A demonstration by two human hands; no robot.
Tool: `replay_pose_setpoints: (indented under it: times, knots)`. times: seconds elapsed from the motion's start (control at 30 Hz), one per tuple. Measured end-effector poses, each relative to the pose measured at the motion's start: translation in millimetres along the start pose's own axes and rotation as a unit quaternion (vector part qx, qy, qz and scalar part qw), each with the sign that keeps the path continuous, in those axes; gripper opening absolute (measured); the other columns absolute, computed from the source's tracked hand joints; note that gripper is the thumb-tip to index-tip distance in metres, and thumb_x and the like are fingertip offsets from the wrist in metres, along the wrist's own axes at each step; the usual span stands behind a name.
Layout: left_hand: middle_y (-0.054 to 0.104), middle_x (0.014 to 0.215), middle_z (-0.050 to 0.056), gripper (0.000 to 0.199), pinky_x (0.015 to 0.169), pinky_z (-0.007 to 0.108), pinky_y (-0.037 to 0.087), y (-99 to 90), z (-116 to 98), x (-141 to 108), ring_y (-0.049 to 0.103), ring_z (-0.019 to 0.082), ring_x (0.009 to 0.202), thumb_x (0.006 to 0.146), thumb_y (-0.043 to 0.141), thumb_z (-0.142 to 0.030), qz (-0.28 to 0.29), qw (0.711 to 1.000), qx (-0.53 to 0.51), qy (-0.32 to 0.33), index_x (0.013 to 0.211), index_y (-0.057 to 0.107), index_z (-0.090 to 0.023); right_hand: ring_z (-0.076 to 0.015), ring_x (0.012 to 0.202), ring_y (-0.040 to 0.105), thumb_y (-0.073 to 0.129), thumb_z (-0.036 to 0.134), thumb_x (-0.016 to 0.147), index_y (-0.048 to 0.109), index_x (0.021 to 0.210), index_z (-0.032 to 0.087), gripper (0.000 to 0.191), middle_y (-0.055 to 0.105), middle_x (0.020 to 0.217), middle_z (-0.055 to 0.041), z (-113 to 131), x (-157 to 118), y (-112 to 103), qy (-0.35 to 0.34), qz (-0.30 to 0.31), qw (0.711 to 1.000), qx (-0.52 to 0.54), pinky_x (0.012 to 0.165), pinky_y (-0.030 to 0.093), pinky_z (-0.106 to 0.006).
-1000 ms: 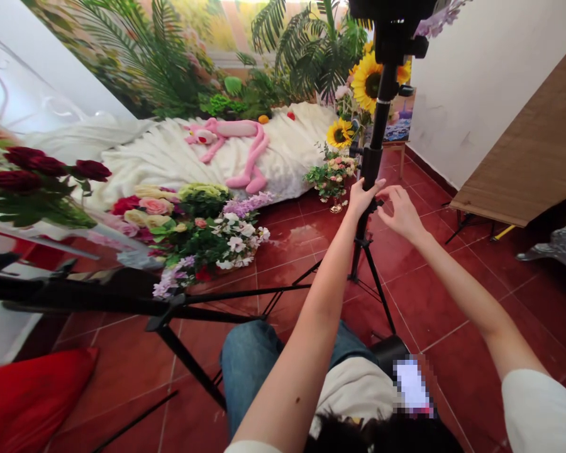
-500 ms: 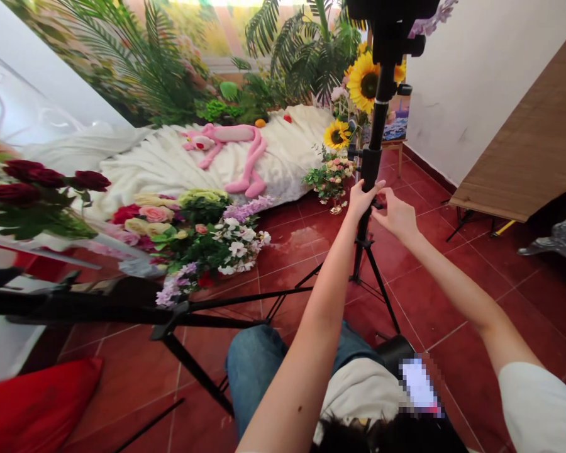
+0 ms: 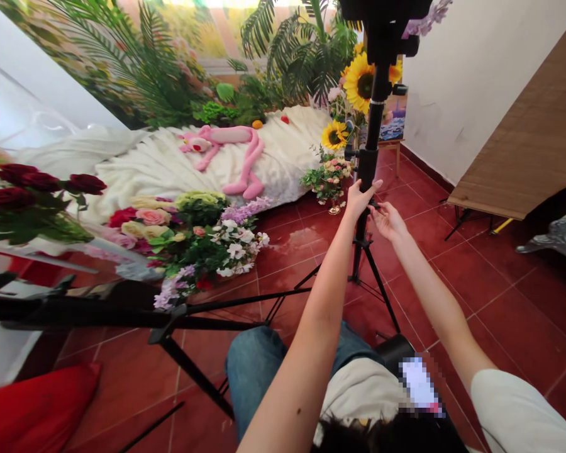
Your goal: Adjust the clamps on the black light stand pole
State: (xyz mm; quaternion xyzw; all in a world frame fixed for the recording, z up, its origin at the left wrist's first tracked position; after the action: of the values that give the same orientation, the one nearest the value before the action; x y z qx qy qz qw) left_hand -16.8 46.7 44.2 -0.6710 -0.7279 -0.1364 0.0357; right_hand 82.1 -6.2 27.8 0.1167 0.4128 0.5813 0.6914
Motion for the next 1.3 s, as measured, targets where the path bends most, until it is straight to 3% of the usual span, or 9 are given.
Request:
replay_pose_setpoints:
  times: [0.27, 0.43, 0.7, 0.87, 0.97, 1.03, 1.17, 1.3]
  knots:
    - [0.056, 0.065, -0.003, 0.048, 0.059, 0.023, 0.038, -2.0, 10.8, 6.1, 0.044, 0.007, 0.06, 0.062, 0.083, -0.059, 0.01, 0.999, 0.014, 0.032, 0.07, 0.059, -0.017, -0.0053, 0.049, 0.063, 0.047, 0.008, 0.093, 0.058, 0.086, 0.013, 0.014, 0.066, 0.064, -0.0022, -10.0, 5.3, 6.9, 0.057, 0.023, 0.988, 0.143, 0.05, 0.055, -0.006]
    - [0.055, 0.066, -0.003, 0.046, 0.059, 0.023, 0.037, -3.1, 17.2, 11.0, 0.045, 0.008, 0.06, 0.064, 0.083, -0.056, 0.02, 0.999, 0.022, 0.041, 0.07, 0.059, -0.018, -0.004, 0.048, 0.057, 0.041, 0.007, 0.093, 0.056, 0.086, 0.017, 0.019, 0.06, 0.06, 0.0032, -22.3, 9.4, 13.9, 0.034, 0.032, 0.97, 0.239, 0.046, 0.052, -0.006]
    - [0.058, 0.069, -0.001, 0.04, 0.065, 0.024, 0.043, -3.6, 22.5, 15.5, 0.054, 0.011, 0.067, 0.073, 0.079, -0.052, 0.048, 0.996, 0.037, 0.062, 0.076, 0.059, -0.018, -0.0028, 0.046, 0.048, 0.037, 0.013, 0.098, 0.049, 0.078, 0.02, 0.025, 0.054, 0.061, 0.0044, -27.8, 1.1, 11.5, -0.004, 0.079, 0.967, 0.241, 0.042, 0.042, -0.005]
    - [0.07, 0.093, 0.005, 0.034, 0.084, 0.028, 0.05, -19.2, 30.9, 3.6, 0.065, 0.015, 0.088, 0.084, 0.068, -0.048, 0.07, 0.993, 0.058, 0.073, 0.099, 0.064, -0.017, -0.0033, 0.043, 0.038, 0.034, 0.013, 0.099, 0.04, 0.073, 0.022, 0.028, 0.044, 0.06, 0.0066, -27.8, 0.0, 10.3, -0.019, 0.152, 0.962, 0.226, 0.035, 0.034, -0.006]
    - [0.071, 0.104, 0.009, 0.034, 0.09, 0.031, 0.052, -52.7, 50.3, -22.5, 0.067, 0.016, 0.094, 0.088, 0.064, -0.042, 0.059, 0.996, 0.072, 0.015, 0.11, 0.062, -0.016, -0.0038, 0.043, 0.036, 0.035, 0.013, 0.098, 0.036, 0.071, 0.022, 0.029, 0.04, 0.06, 0.0067, -28.6, -0.5, 9.7, -0.027, 0.166, 0.962, 0.216, 0.035, 0.033, -0.007]
    - [0.072, 0.103, 0.01, 0.035, 0.085, 0.033, 0.054, -86.5, 65.4, -47.7, 0.068, 0.015, 0.086, 0.086, 0.065, -0.035, 0.032, 0.995, 0.088, -0.047, 0.114, 0.06, -0.015, -0.004, 0.044, 0.037, 0.038, 0.012, 0.097, 0.035, 0.069, 0.023, 0.029, 0.04, 0.061, 0.0064, -28.8, -0.8, 8.7, -0.035, 0.16, 0.966, 0.199, 0.036, 0.034, -0.007]
    - [0.072, 0.094, 0.007, 0.027, 0.075, 0.03, 0.055, -171.5, 79.9, -102.3, 0.066, 0.012, 0.072, 0.084, 0.063, -0.028, -0.056, 0.983, 0.122, -0.124, 0.107, 0.061, -0.015, -0.0038, 0.046, 0.04, 0.044, 0.012, 0.094, 0.036, 0.068, 0.022, 0.029, 0.043, 0.062, 0.0062, -27.9, 0.0, 7.3, -0.041, 0.143, 0.972, 0.184, 0.038, 0.037, -0.008]
    - [0.071, 0.078, 0.003, 0.021, 0.072, 0.027, 0.054, -269.0, 65.9, -147.1, 0.065, 0.012, 0.067, 0.08, 0.065, -0.031, -0.133, 0.966, 0.154, -0.157, 0.094, 0.064, -0.015, -0.0029, 0.048, 0.047, 0.044, 0.013, 0.093, 0.046, 0.071, 0.022, 0.023, 0.052, 0.064, 0.0058, -29.6, -1.1, 7.6, -0.02, 0.148, 0.957, 0.247, 0.041, 0.042, -0.007]
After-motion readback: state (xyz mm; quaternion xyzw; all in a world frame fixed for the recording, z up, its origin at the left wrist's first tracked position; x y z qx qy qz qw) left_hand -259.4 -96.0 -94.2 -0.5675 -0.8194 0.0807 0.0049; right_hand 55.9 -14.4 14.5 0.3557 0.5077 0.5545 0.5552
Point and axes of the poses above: each hand's wrist, its own x-axis towards the middle knuckle, its own y-axis out of the palm, z = x × y, the point moved 2 cm from there along x, towards the middle knuckle
